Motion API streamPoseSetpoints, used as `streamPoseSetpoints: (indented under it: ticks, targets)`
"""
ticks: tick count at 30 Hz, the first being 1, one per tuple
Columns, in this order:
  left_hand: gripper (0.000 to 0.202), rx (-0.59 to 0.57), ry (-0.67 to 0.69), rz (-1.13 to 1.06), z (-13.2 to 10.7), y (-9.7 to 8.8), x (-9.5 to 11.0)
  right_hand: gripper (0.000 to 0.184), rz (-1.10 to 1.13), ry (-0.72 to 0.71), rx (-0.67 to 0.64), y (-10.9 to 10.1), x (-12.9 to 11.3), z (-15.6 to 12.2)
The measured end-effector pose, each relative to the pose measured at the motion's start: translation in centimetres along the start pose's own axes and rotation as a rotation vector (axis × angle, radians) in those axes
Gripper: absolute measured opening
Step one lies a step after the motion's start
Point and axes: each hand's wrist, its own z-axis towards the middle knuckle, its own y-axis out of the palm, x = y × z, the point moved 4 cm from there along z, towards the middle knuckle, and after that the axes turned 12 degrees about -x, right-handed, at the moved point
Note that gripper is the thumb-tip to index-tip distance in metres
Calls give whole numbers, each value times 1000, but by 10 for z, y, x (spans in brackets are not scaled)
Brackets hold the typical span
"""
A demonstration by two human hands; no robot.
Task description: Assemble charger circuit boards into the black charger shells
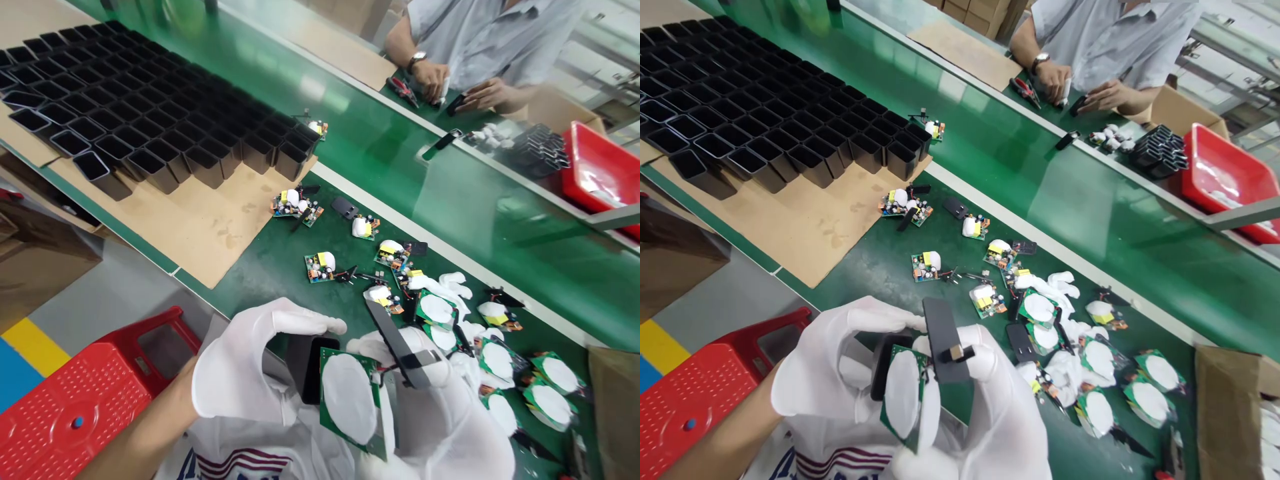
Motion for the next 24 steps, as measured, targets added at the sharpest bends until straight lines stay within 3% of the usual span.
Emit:
streamPoseSetpoints:
  ticks: [4,9,14,18,24]
  targets:
    - [80,10,-34,48,1,3,7,57,159,-20,-129,8,1,4]
    - [81,50,-83,65,1,3,10,64,7,-28,-116,4,0,7]
    - [84,33,-78,56,1,2,8,59,24,-40,-125,6,-3,11]
    - [87,25,-58,50,1,0,5,43,69,-47,-80,6,-5,14]
    - [88,25,-52,57,2,1,3,45,100,-40,-118,7,-6,15]
